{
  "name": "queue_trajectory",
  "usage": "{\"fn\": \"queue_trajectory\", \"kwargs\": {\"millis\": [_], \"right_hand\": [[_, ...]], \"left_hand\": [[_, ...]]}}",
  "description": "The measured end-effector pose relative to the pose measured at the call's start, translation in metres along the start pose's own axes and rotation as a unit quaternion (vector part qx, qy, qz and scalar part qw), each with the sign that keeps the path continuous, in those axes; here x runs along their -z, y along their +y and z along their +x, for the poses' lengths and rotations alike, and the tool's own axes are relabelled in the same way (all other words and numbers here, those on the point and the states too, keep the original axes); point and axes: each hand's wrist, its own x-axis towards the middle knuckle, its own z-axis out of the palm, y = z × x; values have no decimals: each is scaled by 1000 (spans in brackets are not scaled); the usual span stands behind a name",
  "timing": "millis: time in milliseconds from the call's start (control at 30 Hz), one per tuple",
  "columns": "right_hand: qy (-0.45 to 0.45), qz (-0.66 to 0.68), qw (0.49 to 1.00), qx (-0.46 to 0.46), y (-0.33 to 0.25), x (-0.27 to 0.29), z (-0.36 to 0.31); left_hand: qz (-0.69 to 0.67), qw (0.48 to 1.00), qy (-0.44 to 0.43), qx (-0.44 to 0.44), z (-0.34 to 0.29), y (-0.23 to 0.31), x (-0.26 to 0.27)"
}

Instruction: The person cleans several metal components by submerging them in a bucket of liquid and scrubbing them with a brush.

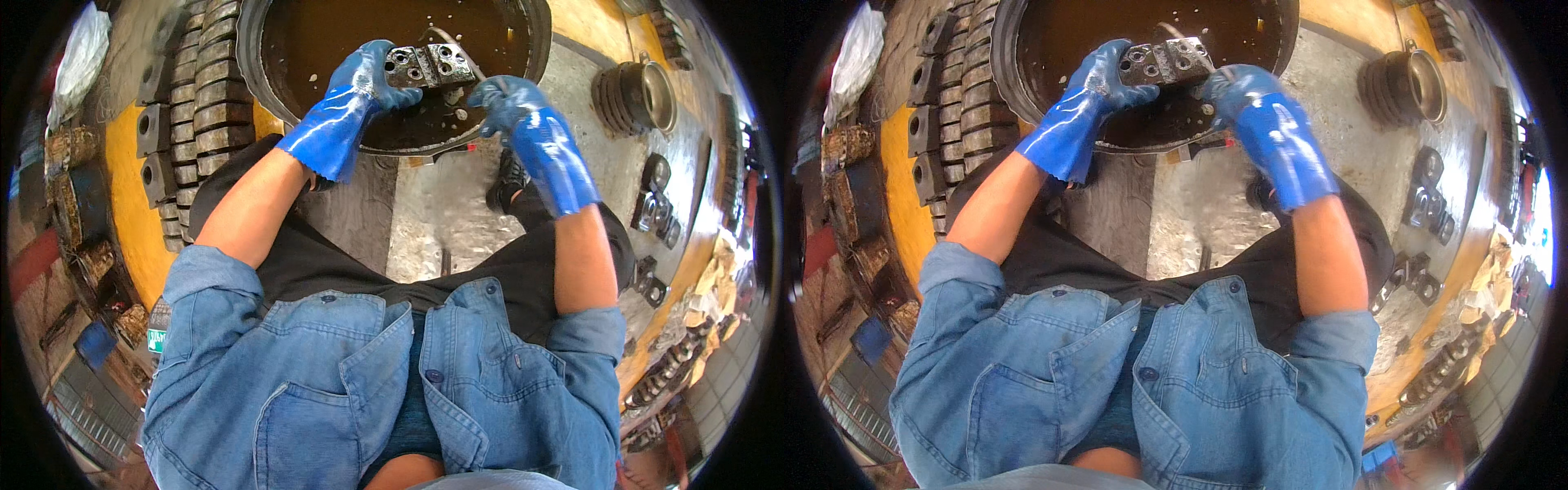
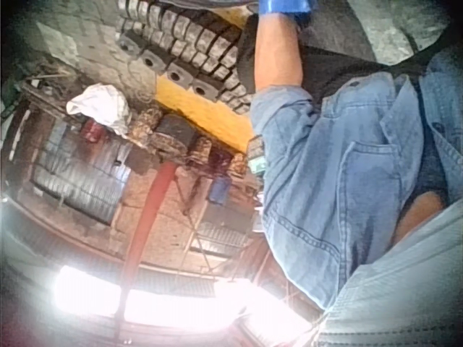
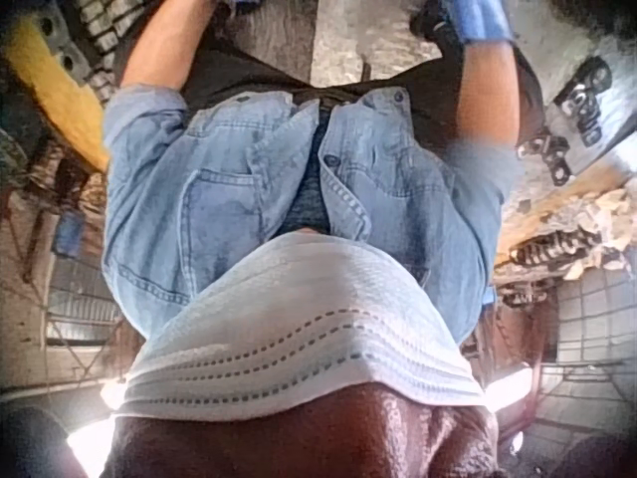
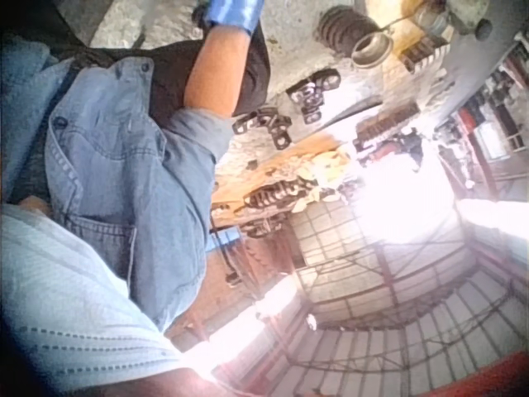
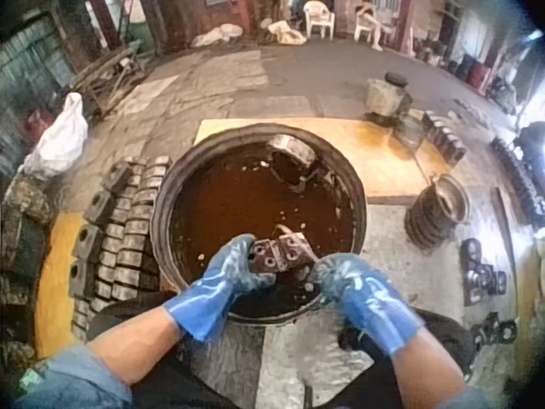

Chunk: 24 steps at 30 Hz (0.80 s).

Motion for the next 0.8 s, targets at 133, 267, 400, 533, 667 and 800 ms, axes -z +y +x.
{"fn": "queue_trajectory", "kwargs": {"millis": [133,267,400,533,667,800], "right_hand": [[4,-19,1000,-4,-15,33,-43],[-19,-7,1000,-1,4,30,-40],[-71,31,997,2,18,24,-26],[-31,101,994,34,40,9,-21],[-17,150,988,24,47,7,-18],[-29,135,990,11,40,6,-17]], "left_hand": [[-23,1000,-7,19,-4,1,4],[-14,1000,-16,7,-2,5,4],[3,1000,21,14,-2,-2,-5],[-26,1000,11,9,2,-5,-2],[-66,997,8,25,3,0,4],[-55,998,9,34,4,0,5]]}}
